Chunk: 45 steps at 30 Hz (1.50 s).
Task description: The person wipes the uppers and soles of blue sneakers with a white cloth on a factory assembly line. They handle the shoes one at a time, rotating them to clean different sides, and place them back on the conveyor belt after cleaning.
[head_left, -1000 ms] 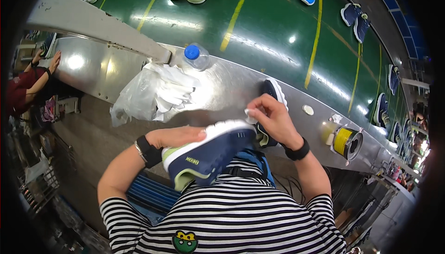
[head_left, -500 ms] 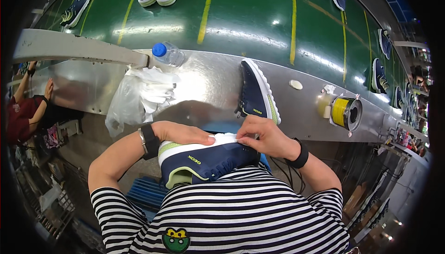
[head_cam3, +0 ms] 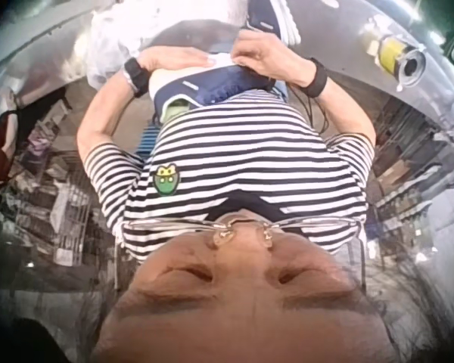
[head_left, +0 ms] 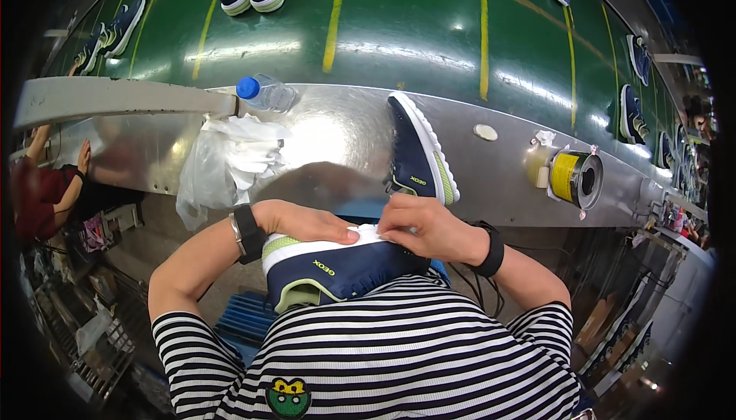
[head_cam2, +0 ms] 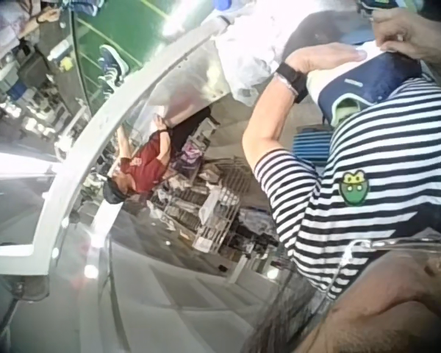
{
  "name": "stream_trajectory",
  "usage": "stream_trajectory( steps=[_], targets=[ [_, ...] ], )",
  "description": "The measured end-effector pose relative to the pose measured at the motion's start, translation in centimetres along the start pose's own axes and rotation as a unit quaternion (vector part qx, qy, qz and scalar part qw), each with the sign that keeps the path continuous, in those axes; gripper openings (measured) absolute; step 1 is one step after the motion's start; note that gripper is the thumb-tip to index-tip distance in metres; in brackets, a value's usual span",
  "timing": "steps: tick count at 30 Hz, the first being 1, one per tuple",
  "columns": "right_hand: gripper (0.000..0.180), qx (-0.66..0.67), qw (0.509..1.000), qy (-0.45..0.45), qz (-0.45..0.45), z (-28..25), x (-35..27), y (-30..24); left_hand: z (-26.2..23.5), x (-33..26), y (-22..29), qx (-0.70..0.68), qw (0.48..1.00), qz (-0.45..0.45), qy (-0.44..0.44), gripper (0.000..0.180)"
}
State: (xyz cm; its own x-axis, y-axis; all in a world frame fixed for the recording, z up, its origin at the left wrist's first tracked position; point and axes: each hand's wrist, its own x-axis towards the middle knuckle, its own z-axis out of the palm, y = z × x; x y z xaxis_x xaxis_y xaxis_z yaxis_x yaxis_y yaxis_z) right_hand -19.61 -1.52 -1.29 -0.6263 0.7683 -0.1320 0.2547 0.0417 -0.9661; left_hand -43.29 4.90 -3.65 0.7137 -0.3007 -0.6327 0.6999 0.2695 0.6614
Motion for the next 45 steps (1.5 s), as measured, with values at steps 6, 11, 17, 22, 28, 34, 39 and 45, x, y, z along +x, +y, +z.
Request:
stream_trajectory(
  steps=[6, 11, 17, 22, 28, 34, 39, 45],
  targets=[
    [0.010, 0.024, 0.999, 0.021, 0.009, -0.5, -1.9, 1.3, 0.1, -0.2, 0.6, -0.025, 1.000, 0.008, -0.004, 0.065],
    [0.010, 0.037, 0.999, 0.011, 0.013, -0.4, -1.8, 1.2, 0.2, 0.3, 0.4, -0.024, 1.000, -0.002, -0.010, 0.066],
    [0.009, 0.035, 0.999, 0.018, -0.001, -0.2, -2.4, 1.9, 0.2, 0.7, 0.4, -0.017, 1.000, -0.013, -0.016, 0.066],
    [0.009, 0.093, 0.992, 0.083, -0.012, -0.2, -2.1, 2.3, 0.3, 0.8, 0.7, -0.049, 0.999, -0.007, -0.012, 0.062],
    [0.009, 0.163, 0.982, 0.035, 0.094, -1.8, -4.6, 2.8, 0.6, 1.3, 0.7, -0.069, 0.998, 0.009, -0.005, 0.062],
    [0.006, -0.058, 0.998, 0.021, -0.011, -2.1, -3.6, 1.8, 0.5, 1.7, 1.1, -0.030, 0.999, 0.016, -0.002, 0.060],
    [0.005, -0.087, 0.994, 0.017, -0.061, -0.8, -2.3, 1.8, 0.4, 1.8, 2.0, -0.025, 0.999, -0.025, -0.018, 0.064],
    [0.008, -0.083, 0.996, 0.037, -0.018, -1.5, -4.5, 2.2, 0.6, 1.7, 1.9, -0.042, 0.999, -0.025, -0.010, 0.066]
  ],
)
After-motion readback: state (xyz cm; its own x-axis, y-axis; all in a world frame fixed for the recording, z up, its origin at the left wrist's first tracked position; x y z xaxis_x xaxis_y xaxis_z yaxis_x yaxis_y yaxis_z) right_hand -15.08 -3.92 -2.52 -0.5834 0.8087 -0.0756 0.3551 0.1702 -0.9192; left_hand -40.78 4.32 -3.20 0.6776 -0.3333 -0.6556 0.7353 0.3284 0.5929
